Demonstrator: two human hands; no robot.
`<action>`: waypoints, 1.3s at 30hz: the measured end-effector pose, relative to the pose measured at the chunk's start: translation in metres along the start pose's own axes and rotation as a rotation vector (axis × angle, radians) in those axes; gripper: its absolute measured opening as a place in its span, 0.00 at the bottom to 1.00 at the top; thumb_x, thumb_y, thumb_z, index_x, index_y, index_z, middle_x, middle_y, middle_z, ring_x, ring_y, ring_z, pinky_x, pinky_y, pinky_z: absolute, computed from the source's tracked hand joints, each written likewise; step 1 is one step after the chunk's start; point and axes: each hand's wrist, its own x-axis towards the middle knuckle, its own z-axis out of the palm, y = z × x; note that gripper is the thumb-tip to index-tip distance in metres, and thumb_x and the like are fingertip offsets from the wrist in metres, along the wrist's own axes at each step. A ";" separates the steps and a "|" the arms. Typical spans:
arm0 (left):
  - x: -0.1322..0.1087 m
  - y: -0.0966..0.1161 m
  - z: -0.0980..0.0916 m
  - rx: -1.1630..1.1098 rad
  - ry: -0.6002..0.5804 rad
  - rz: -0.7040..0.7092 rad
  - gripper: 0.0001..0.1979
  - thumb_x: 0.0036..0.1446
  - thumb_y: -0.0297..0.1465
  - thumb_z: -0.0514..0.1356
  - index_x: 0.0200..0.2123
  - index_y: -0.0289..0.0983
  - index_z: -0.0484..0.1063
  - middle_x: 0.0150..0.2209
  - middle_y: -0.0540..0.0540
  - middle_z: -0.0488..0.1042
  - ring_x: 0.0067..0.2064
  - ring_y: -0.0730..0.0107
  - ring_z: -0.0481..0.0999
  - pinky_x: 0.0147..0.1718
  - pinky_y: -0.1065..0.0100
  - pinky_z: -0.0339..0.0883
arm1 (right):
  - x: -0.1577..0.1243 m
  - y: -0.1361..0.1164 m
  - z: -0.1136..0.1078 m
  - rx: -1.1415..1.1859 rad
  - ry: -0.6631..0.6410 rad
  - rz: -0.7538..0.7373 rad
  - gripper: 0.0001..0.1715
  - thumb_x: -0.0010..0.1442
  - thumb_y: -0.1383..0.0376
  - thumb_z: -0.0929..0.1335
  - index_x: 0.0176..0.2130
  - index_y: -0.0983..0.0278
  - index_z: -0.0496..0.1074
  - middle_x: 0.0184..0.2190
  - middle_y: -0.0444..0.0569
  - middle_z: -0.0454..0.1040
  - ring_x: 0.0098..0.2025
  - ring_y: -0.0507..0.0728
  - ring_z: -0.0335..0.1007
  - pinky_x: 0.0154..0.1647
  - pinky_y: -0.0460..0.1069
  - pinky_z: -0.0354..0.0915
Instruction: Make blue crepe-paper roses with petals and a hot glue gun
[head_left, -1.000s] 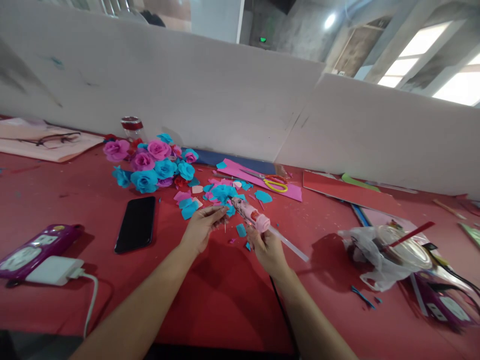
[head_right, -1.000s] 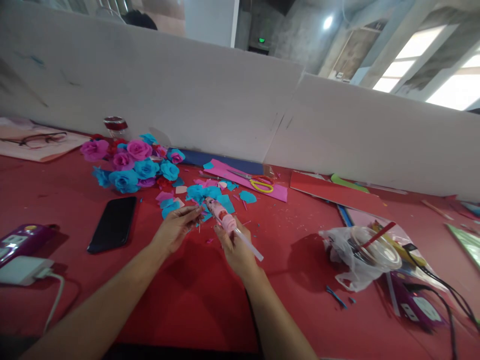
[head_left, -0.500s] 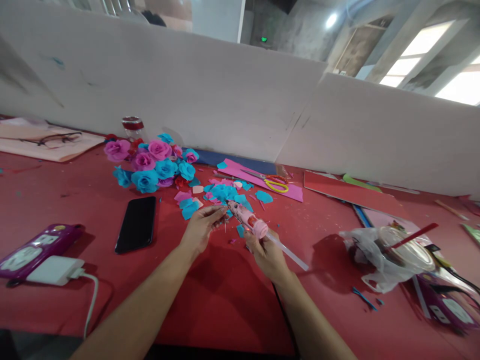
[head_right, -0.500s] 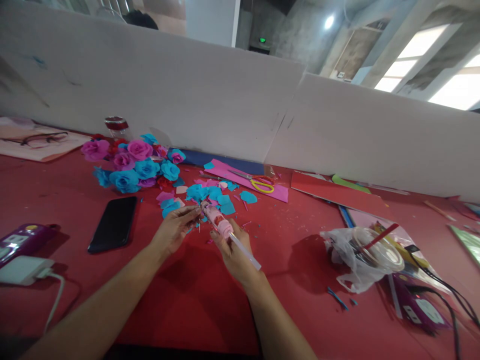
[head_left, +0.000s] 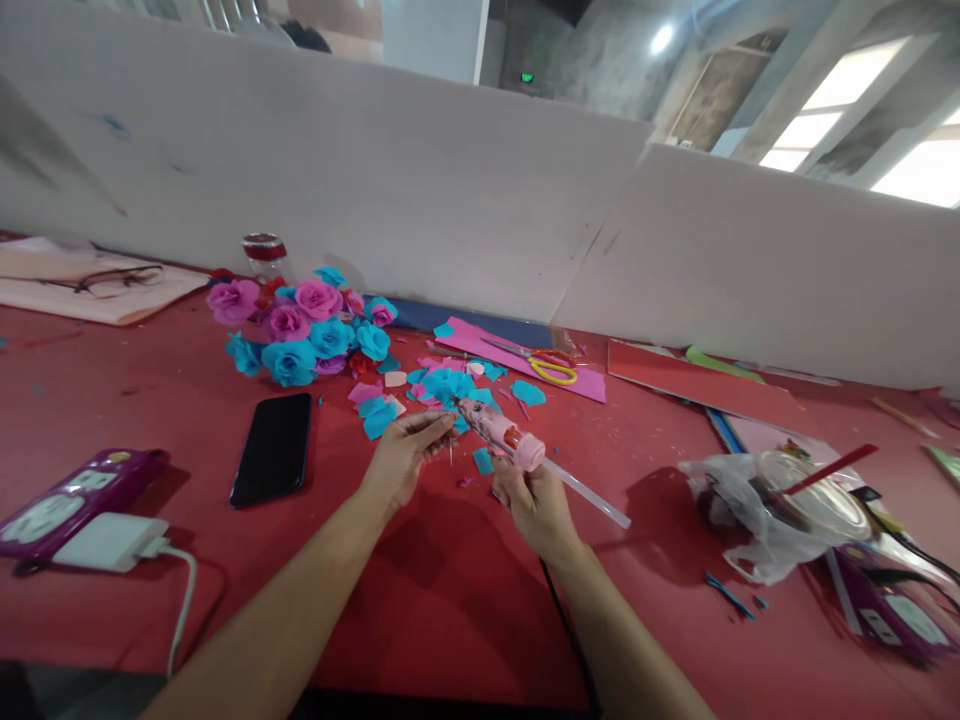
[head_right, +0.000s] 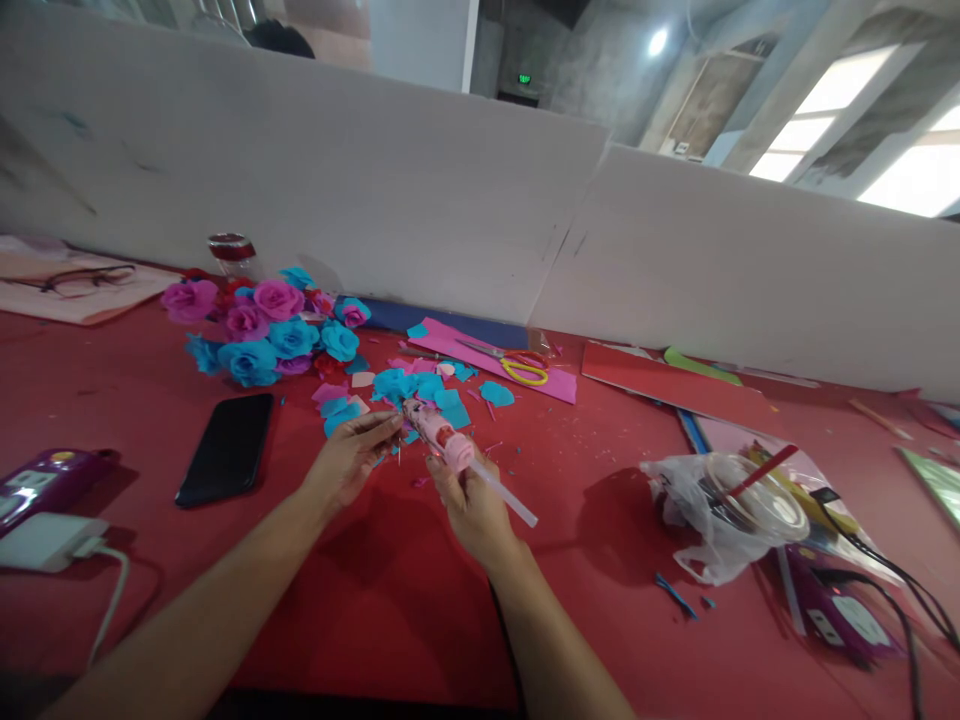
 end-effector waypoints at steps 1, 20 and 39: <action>0.000 0.000 0.000 -0.002 0.001 0.000 0.12 0.38 0.35 0.72 0.27 0.35 0.79 0.25 0.46 0.77 0.26 0.76 0.72 0.27 0.73 0.61 | 0.000 0.000 0.000 -0.003 -0.004 0.004 0.24 0.62 0.49 0.59 0.27 0.64 0.67 0.15 0.42 0.60 0.20 0.51 0.56 0.21 0.45 0.54; 0.001 -0.002 -0.002 -0.006 -0.011 0.019 0.10 0.40 0.33 0.70 0.27 0.34 0.79 0.25 0.46 0.77 0.26 0.76 0.72 0.26 0.73 0.60 | 0.001 -0.004 -0.002 -0.028 -0.002 0.015 0.25 0.62 0.49 0.59 0.23 0.62 0.63 0.14 0.40 0.56 0.19 0.51 0.53 0.20 0.46 0.51; 0.000 0.004 0.000 -0.180 -0.021 -0.103 0.10 0.37 0.29 0.72 0.26 0.33 0.78 0.24 0.47 0.77 0.25 0.77 0.73 0.28 0.75 0.67 | 0.001 -0.002 -0.004 -0.003 0.002 0.034 0.23 0.63 0.49 0.59 0.29 0.63 0.65 0.14 0.39 0.56 0.18 0.50 0.52 0.20 0.46 0.52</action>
